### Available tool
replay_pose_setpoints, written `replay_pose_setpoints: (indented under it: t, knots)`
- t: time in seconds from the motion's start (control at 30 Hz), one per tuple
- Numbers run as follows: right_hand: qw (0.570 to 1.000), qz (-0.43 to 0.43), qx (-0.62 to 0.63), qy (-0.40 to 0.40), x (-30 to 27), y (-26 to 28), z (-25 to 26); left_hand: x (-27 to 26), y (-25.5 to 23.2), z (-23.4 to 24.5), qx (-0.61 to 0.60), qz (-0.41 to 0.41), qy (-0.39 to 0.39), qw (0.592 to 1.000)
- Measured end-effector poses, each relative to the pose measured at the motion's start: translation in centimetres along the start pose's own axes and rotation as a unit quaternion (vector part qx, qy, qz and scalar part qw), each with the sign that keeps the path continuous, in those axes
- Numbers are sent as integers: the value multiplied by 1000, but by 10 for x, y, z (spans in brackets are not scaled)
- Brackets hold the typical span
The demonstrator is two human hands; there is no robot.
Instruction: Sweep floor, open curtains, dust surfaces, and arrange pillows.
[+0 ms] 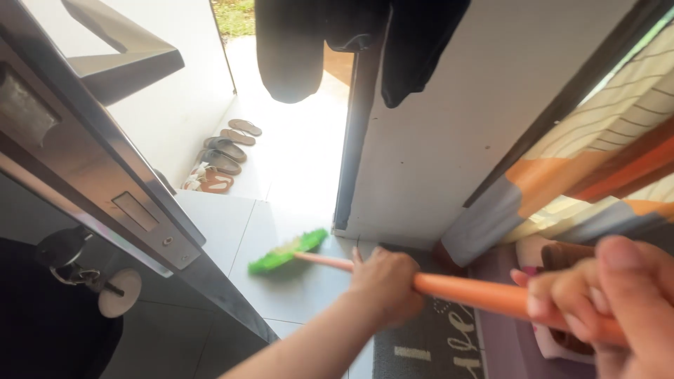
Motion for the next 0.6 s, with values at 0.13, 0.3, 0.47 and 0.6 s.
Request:
replay_pose_setpoints:
  t: [0.13,0.3,0.47,0.6]
  knots:
    - [955,29,152,252,35,-105,55,-6,19,-13,-33,14,15,999]
    - [997,-58,-27,43,-18,-76,-78,-19,90,-11,-37,127,-12,991]
    - [997,-75,-5,-18,-44,-88,-209,16,191,-13,-13,261,-25,965]
    - [993,-95,-61,39,-39,-77,-252,35,215,21,17,324,-46,945]
Point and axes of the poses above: each hand's wrist, its own x-axis towards the middle knuckle, its own z-axis out of the back of the hand, y = z × x, the point moved 1 cm from there along x, towards the middle knuckle, and after that the axes turned 4 degrees about -z, right-handed, at the moved point
